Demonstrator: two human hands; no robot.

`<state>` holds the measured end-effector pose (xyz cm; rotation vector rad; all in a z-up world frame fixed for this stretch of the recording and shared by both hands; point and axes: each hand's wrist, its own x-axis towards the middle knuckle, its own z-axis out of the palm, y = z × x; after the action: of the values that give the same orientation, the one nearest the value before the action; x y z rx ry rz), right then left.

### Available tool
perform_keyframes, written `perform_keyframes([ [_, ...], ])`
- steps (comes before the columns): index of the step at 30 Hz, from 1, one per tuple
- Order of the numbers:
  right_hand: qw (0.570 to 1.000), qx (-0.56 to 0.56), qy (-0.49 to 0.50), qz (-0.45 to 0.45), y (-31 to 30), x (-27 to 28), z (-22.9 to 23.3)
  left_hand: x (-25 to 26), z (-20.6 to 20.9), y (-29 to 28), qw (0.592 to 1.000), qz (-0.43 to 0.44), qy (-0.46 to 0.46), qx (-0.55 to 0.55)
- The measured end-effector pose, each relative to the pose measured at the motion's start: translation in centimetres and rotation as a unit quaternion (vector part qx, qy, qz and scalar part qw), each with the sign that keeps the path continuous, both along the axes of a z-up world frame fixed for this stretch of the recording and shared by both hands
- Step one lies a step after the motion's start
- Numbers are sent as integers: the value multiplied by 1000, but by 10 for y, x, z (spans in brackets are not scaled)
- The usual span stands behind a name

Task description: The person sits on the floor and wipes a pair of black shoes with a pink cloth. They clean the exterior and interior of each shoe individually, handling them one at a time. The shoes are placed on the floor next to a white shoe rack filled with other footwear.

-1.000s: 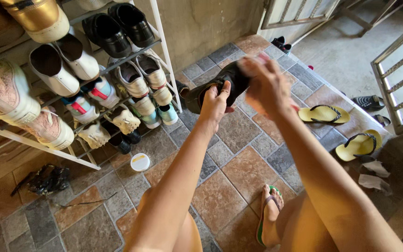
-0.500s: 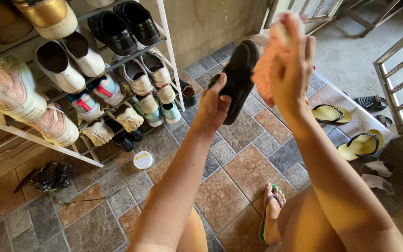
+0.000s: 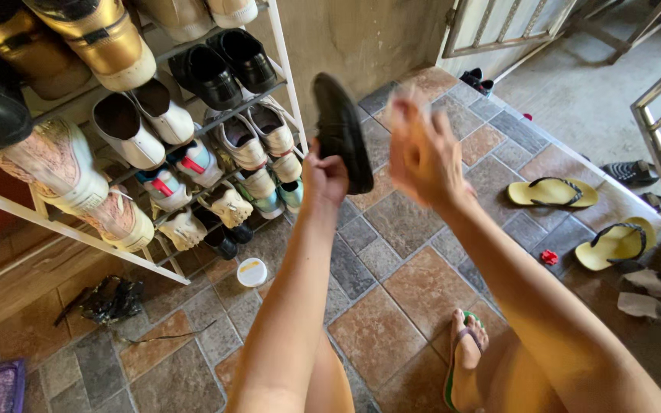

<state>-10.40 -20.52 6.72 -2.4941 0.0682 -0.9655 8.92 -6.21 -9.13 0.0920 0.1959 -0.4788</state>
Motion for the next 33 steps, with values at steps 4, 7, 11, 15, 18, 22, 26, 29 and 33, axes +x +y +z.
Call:
perform_keyframes([
  [4,988,-68,-137,22,22,16,-5,-21,-4,-26,997,-75,-22,-29],
  [7,974,-169,-132,67,47,6,-42,-14,0,-14,1000,5,2,18],
  [11,981,-110,113,112,31,-13,-58,-5,13,5,999,46,0,-28],
  [15,988,-142,-46,-35,-4,0,-21,-29,39,-5,941,45,-56,331],
  [18,997,-16,-76,26,-15,10,-1,-57,55,-17,785,16,-264,560],
  [22,974,-106,-136,150,-11,7,-13,-70,65,-4,489,154,-558,652],
  [26,991,-116,-11,70,-25,-2,-24,-67,74,24,391,206,-561,700],
  [29,997,-63,-15,50,-35,13,-13,-71,88,45,345,196,-594,700],
  [33,973,15,-170,157,-15,35,-6,-94,100,46,319,180,-672,643],
])
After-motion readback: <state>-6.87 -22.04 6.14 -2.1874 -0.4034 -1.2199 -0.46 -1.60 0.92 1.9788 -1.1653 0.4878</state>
